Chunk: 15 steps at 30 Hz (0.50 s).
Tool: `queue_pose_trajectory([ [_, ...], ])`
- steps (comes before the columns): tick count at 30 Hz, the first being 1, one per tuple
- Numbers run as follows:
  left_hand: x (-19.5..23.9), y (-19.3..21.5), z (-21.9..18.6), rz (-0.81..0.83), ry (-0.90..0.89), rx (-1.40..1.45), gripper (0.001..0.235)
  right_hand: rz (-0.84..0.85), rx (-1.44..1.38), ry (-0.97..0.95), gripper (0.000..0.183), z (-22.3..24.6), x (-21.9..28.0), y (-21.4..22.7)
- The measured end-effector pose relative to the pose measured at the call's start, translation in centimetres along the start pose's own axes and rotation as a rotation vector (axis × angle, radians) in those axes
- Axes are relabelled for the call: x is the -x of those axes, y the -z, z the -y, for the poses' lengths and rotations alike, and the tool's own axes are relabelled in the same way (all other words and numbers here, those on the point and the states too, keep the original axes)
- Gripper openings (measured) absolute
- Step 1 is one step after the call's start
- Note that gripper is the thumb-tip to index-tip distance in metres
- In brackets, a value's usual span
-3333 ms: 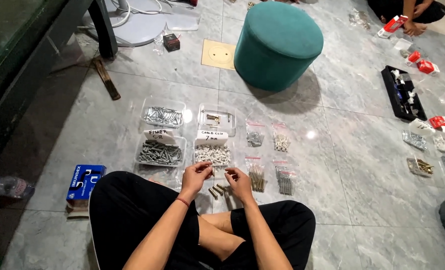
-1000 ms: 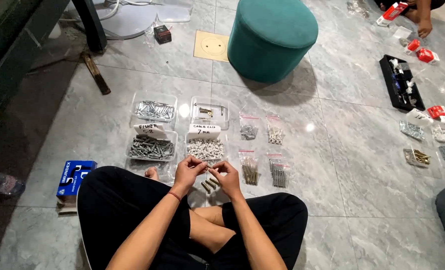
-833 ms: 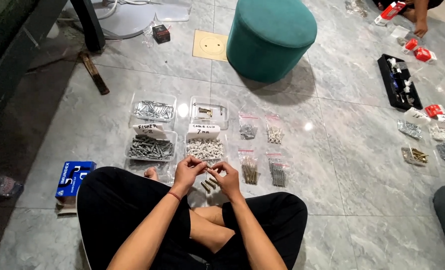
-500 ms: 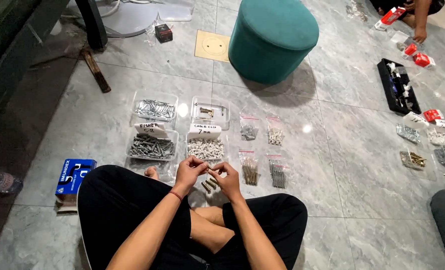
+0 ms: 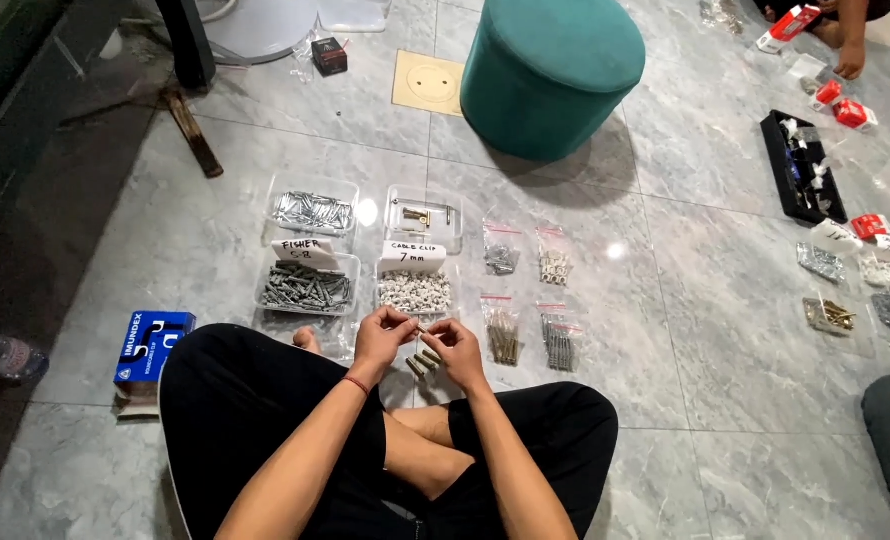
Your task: The person sits on the floor and assembles small hardware components by hand. They pick up brass-colored sleeves and white plastic anchors, insert the anchors into the sleeves, and place the assembled units on the floor. The person repeats this process with several components from labeled containers.
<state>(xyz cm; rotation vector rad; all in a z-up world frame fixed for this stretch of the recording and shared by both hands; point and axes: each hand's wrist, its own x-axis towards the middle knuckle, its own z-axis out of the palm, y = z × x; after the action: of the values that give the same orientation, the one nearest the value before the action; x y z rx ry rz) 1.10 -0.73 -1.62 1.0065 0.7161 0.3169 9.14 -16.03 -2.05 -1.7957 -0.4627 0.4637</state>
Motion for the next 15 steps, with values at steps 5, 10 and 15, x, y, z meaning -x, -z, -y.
queue_pose_trajectory([
  [5,-0.7,0.4,0.5,-0.044,0.015,0.04,0.017,-0.049,0.194,0.023,0.022,0.5,0.1,0.4],
  [10,-0.9,0.6,0.8,-0.056,0.016,0.064,0.016,0.019,0.41,-0.114,0.021,-2.0,-0.3,1.1],
  [15,-0.3,0.3,-0.2,-0.062,0.016,0.054,0.017,0.014,0.272,-0.123,0.021,-1.2,-0.4,0.7],
])
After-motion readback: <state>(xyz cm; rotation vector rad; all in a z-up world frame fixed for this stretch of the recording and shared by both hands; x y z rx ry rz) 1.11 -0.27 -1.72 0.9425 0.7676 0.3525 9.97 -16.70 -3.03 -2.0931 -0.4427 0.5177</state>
